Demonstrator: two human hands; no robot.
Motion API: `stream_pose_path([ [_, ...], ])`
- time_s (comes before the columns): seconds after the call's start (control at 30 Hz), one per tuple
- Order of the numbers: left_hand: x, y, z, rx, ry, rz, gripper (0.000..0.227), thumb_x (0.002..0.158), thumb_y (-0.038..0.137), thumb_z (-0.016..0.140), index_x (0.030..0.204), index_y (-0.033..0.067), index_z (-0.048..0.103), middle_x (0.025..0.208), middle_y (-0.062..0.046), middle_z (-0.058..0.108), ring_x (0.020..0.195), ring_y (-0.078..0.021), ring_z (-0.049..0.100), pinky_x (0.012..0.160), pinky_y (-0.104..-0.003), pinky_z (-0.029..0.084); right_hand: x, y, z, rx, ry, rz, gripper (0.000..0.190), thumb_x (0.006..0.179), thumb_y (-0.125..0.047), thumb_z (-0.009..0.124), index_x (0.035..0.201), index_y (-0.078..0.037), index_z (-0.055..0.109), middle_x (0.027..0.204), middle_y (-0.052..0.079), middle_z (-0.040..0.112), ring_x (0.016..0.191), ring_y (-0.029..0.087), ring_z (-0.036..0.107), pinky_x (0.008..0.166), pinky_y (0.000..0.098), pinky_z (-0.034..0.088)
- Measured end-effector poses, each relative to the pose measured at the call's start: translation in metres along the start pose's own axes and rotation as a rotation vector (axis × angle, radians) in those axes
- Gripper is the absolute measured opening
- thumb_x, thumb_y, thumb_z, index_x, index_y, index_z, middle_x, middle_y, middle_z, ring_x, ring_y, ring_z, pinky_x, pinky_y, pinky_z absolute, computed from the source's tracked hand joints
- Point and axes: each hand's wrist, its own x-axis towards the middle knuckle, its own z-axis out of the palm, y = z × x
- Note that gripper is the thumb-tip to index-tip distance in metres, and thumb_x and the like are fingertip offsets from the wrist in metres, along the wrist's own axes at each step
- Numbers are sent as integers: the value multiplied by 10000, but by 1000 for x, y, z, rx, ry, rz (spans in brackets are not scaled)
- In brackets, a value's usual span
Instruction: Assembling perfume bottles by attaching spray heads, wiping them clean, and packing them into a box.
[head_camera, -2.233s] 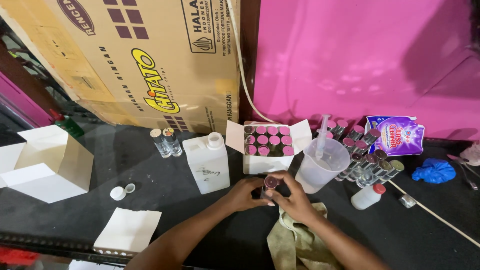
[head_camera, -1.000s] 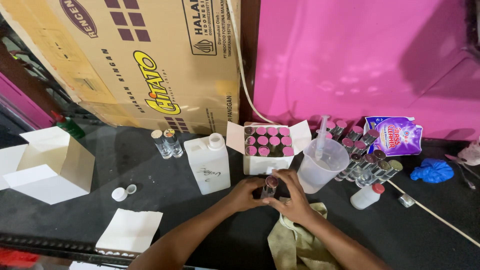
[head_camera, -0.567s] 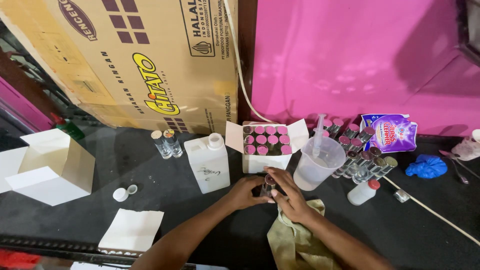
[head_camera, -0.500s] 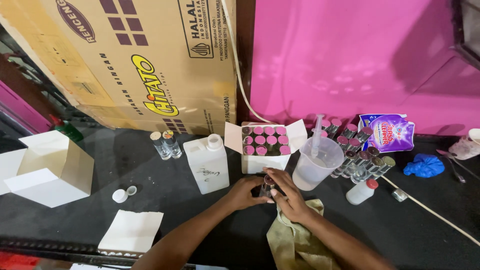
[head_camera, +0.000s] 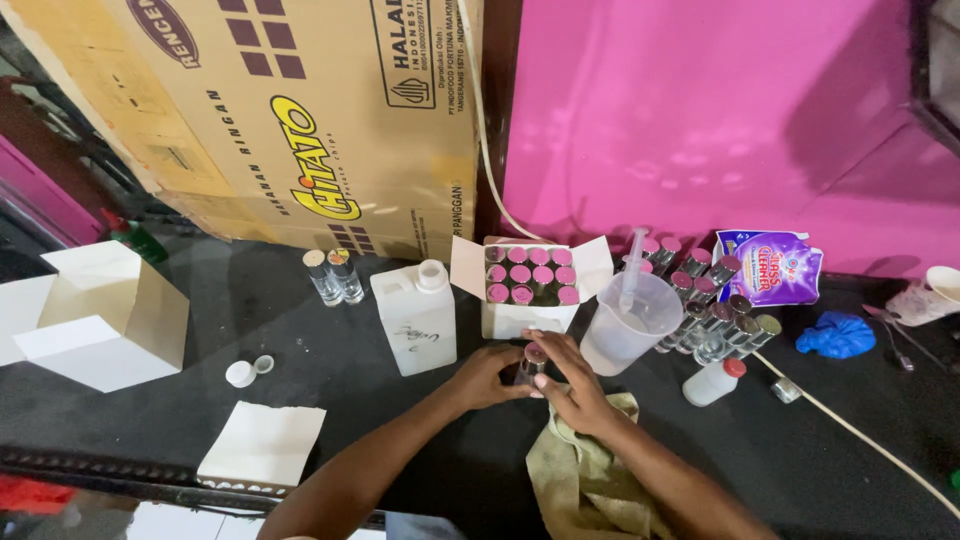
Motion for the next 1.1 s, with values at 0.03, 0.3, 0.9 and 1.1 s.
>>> stream_pose_path([
  [0.03, 1, -5, 1, 3, 5, 0, 482, 789, 298, 869, 1114, -9, 689, 942, -236, 711, 906, -467, 697, 767, -532, 567, 5, 0, -3, 2, -4, -4, 517, 966, -73, 613, 1451, 77, 518, 1368, 261, 621, 1237, 485, 579, 975, 613, 443],
  [0.3, -5, -17, 10, 50, 47, 15, 494, 782, 315, 879, 1111, 0, 686, 988, -221, 719, 941, -444, 706, 792, -508, 581, 1, 1, -4, 39, -2, 32, 442, 945, -23, 605, 1372, 90, 596, 1241, 258, 700, 1088, 471, 681, 868, 571, 531],
  [0.9, -7, -25, 14, 37, 67, -6, 507, 801, 374, 877, 1109, 14, 697, 1007, -188, 731, 962, -406, 715, 808, -476, 587, -1, 0, -4, 41, 12, 67, 486, 970, -49, 596, 1437, 70, 529, 1403, 272, 602, 1269, 478, 583, 973, 602, 475],
  [1.1, -3, -9, 8, 46, 68, -8, 479, 809, 333, 864, 1106, 3, 683, 984, -209, 723, 942, -434, 712, 787, -505, 583, -4, 17, -8, 9, 47, -21, 355, 900, -4, 701, 1250, 56, 700, 1248, 216, 720, 1167, 454, 667, 945, 570, 518],
])
